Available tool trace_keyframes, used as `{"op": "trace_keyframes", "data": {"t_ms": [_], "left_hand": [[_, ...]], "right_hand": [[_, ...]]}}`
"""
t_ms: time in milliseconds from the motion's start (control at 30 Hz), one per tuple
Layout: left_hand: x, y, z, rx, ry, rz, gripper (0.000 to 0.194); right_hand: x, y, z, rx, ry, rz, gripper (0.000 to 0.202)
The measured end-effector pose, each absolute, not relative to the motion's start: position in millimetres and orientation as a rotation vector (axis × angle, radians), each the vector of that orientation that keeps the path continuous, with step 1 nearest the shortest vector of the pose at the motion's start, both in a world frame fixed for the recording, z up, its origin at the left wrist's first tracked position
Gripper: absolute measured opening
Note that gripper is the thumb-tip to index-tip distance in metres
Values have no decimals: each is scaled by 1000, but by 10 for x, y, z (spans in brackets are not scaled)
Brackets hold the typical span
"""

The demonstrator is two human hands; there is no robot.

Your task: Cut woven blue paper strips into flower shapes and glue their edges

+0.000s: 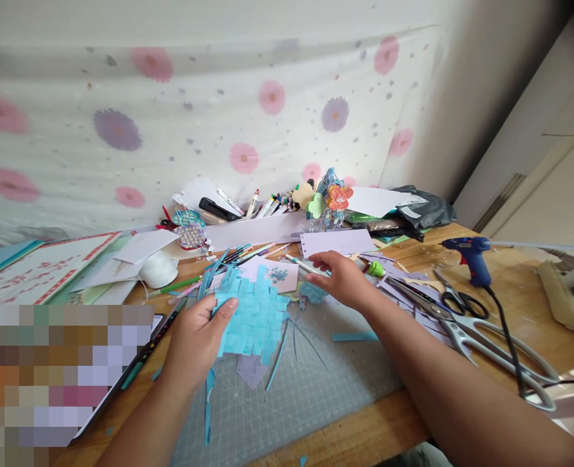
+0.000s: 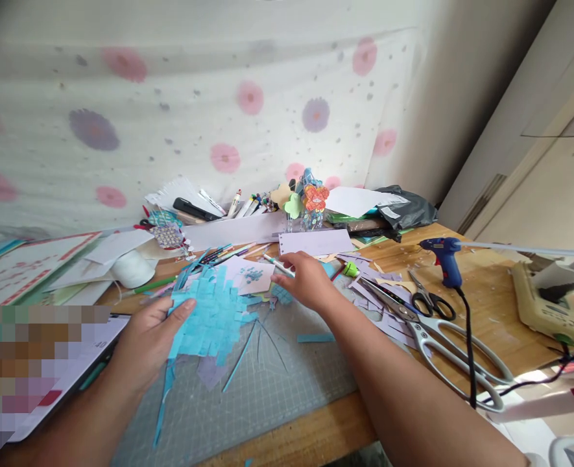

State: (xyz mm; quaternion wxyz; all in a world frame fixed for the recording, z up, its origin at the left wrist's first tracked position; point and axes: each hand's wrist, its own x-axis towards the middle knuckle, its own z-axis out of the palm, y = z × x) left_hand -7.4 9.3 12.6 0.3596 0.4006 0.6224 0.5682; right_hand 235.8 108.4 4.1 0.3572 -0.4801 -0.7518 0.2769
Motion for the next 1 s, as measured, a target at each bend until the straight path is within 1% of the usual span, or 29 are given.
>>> {"op": "trace_keyframes", "data": {"t_ms": [33,100,167,267,367,467,533,633,733,833,1000], "left_hand": [[-72,86,119,1113,1631,1422,27],[-70,65,107,1336,1702,1304,30],[-57,34,103,1454,1743,1226,32],[-13,-14,115,1463,1762,1194,33],[29,-30,136,1307,1598,1239,31],[36,-11,153,1151,1363,1273,31],[29,6,159,1119,1299,1261,29],[17,21,155,1139,1315,1230,28],[-2,35,130,1273,1423,1173,28],[-12,43,117,1387,1506,1131,27],[36,21,131,1255,1409,1147,27]], "right_hand": [[2308,1021,67,-1162,-1905,774,37],[2187,884,100,-998,-1829,1051,40],[2056,761,95,-923,-1812,1271,42],[1892,651,35,-885,-1714,1479,39],[1819,626,-18,-825,-1568,1634,39],[1827,639,-25,-776,-1458,1681,39],[1850,650,-15,-774,-1405,1675,39],[1867,653,7,-796,-1348,1660,38],[1850,644,19,-737,-1322,1688,33],[1824,644,9,-746,-1308,1699,38],[1813,674,-39,-859,-1285,1594,34]]}}
